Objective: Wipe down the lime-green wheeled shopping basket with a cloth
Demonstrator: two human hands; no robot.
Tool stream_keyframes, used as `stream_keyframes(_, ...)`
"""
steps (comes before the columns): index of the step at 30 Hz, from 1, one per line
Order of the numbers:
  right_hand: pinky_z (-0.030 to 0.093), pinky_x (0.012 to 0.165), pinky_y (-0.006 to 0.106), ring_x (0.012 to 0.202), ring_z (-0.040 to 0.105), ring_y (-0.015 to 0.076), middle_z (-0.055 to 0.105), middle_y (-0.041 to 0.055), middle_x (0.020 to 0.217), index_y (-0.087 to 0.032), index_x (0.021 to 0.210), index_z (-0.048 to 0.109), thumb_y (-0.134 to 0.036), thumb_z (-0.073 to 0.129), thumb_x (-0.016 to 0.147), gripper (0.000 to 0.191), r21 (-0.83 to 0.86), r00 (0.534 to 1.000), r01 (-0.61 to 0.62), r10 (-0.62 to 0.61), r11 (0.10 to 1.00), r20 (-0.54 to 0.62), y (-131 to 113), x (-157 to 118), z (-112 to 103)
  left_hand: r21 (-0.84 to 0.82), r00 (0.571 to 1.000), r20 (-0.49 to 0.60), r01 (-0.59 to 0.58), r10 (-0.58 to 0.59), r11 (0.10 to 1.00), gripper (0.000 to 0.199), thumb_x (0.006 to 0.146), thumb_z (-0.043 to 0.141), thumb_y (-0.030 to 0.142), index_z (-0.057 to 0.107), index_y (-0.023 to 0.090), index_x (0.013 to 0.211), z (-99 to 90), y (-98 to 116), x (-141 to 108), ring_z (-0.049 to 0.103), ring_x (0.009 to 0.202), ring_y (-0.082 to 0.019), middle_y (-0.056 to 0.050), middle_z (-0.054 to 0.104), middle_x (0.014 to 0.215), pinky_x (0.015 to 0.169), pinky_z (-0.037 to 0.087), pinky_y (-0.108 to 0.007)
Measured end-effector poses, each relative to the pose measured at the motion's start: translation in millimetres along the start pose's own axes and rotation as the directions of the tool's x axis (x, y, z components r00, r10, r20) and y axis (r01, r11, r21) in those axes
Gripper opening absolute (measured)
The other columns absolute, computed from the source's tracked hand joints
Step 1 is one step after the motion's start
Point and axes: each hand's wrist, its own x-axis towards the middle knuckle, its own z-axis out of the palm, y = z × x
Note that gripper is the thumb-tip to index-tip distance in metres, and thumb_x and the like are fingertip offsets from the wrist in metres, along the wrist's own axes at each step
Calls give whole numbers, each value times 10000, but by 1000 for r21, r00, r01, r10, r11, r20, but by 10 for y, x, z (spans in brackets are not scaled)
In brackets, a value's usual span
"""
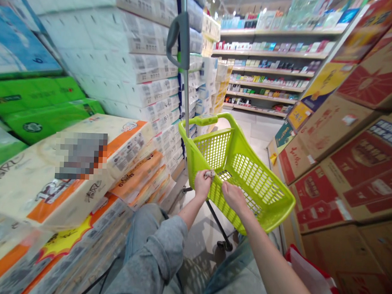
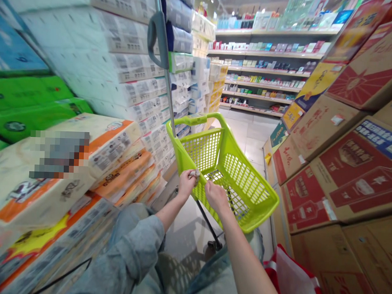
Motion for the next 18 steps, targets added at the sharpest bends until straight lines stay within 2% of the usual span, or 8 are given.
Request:
stream_keyframes(6,219,558,255,589,503,118,588,7,623,-197,767,558,-292,266,921,344,7,999,40,-40,999,22,128,-39,-29,40,994,-109,-26,30,999,178,712,501,133,649,166,805,-163,2,472,565,830,-184,-58,631,841,793,432,-303)
stream_keyframes(9,214,560,258,582,504,120,595,10,626,-195,767,558,-295,275,920,337,-11,999,46,-46,999,19,126,-42,-23,43,987,-158,-19,26,999,175,710,502,131,649,157,801,-235,23,625,565,833,-188,-62,628,829,803,430,-310)
stream_keyframes(13,213,561,262,581,512,125,611,17,643,-197,782,562,-317,281,923,337,-26,999,42,-41,999,15,115,-50,-22,49,983,-180,-36,44,998,189,724,493,124,642,157,835,-206,9,537,560,868,-194,-69,624,864,825,428,-320)
stream_keyframes(18,218,562,262,586,526,127,607,12,627,-203,782,550,-339,254,932,358,-9,998,66,-67,998,-4,133,-91,-36,50,987,-124,-97,103,994,191,726,483,112,626,178,834,-160,-14,334,558,869,-187,-58,611,864,823,432,-309)
